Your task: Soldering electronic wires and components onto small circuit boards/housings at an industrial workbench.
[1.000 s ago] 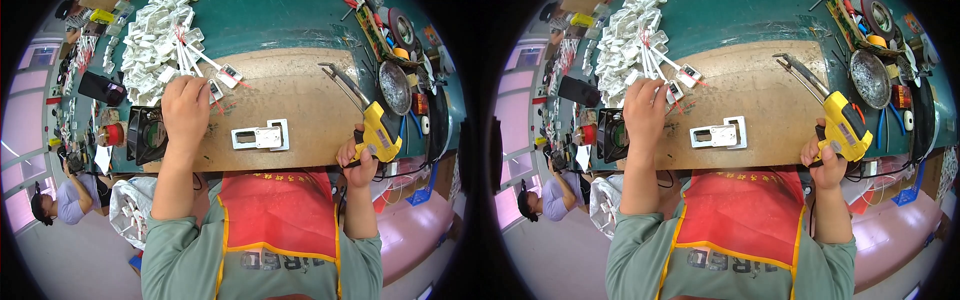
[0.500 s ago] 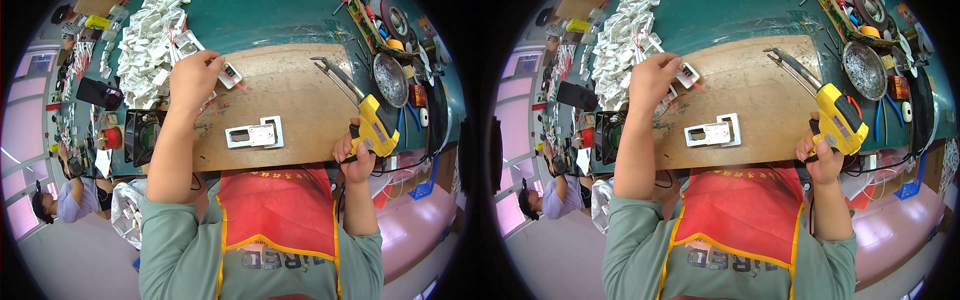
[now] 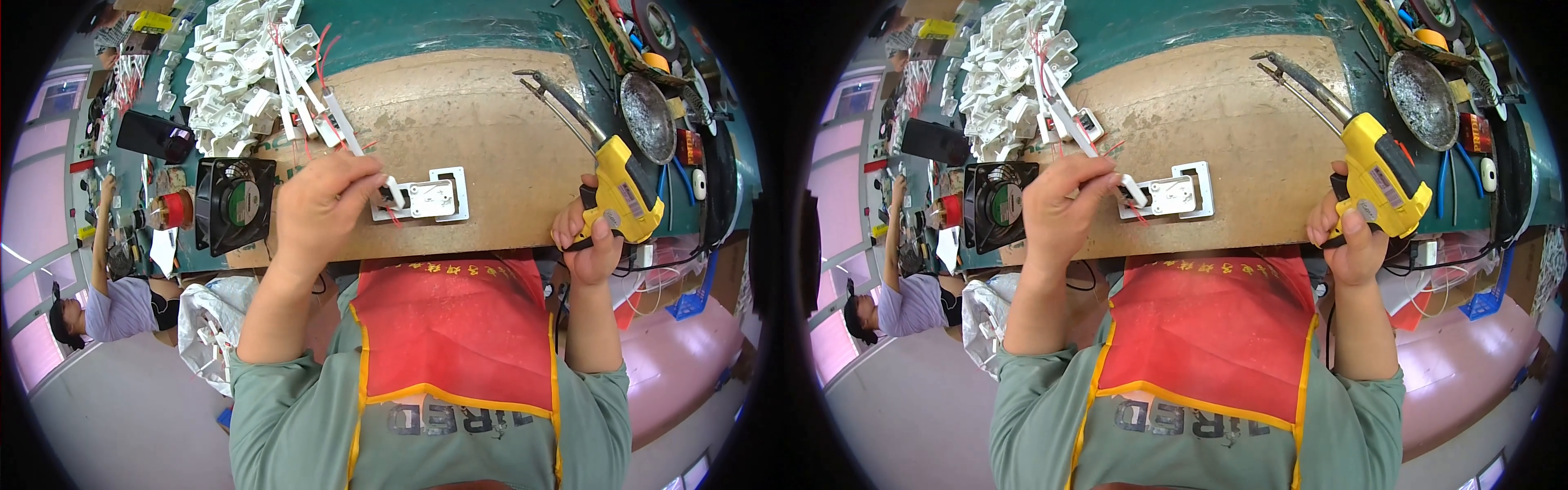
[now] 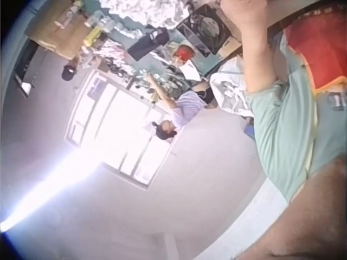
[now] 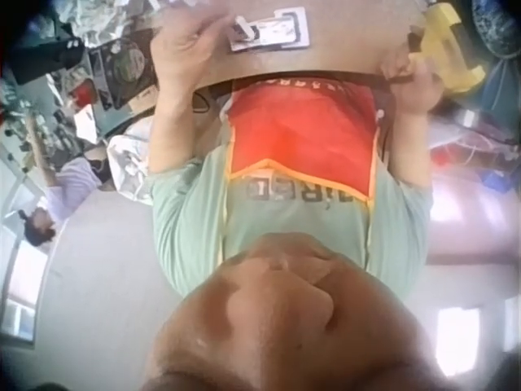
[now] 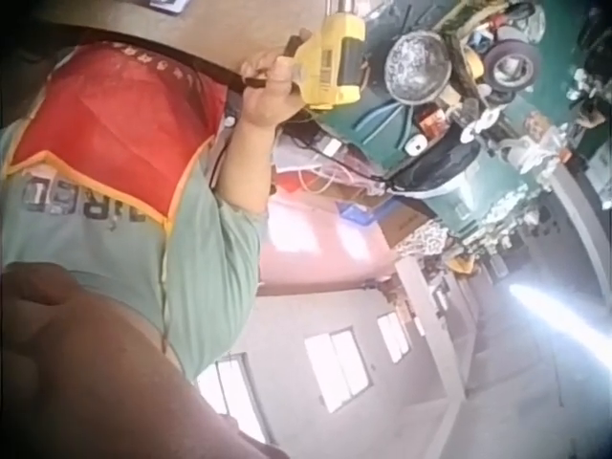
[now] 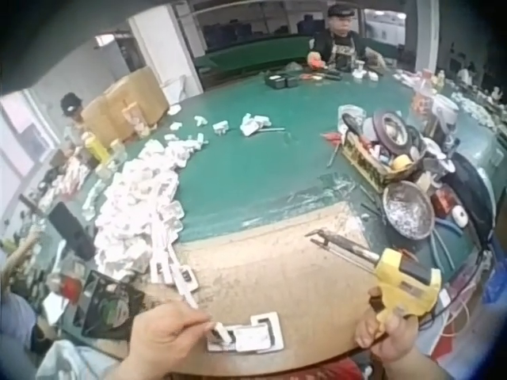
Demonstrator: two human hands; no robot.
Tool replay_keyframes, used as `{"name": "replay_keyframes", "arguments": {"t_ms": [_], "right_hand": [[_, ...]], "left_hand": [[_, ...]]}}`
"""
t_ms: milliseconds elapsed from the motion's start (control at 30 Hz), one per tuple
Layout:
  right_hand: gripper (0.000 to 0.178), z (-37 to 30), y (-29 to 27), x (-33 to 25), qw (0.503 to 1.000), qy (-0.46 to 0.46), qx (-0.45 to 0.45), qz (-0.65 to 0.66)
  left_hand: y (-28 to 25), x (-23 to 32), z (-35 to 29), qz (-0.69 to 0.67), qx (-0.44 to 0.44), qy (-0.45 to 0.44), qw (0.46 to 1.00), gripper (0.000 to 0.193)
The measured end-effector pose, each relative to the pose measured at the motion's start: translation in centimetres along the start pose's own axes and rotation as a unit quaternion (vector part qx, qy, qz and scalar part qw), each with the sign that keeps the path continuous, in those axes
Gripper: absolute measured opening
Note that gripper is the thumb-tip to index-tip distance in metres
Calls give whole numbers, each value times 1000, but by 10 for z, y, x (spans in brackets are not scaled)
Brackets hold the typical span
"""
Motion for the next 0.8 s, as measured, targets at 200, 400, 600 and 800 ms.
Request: {"name": "replay_keyframes", "arguments": {"t_ms": [200, 400, 600, 800], "right_hand": [[68, -2, -1, 2, 999, 20, 25, 38], [70, 0, -4, 5, 999, 11, 16, 42], [69, -1, -3, -2, 999, 4, 30, 35], [72, -5, 1, 0, 998, 20, 55, 9]], "left_hand": [[14, 9, -15, 194, 33, 122, 973, 17], [-53, 34, 14, 123, -92, 4, 988, 47], [-148, -36, 177, 262, 7, -55, 964, 60], [-184, -201, 313, 496, 224, 478, 689, 86]]}}
Point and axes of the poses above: each hand's wrist, its own z-axis towards the middle knuckle, its own y-axis out of the palm, x = y × z, the point moved 2 cm from there along z, towards the middle knuckle, and after that the axes turned 1 degree about -x, right-handed, at the moved point
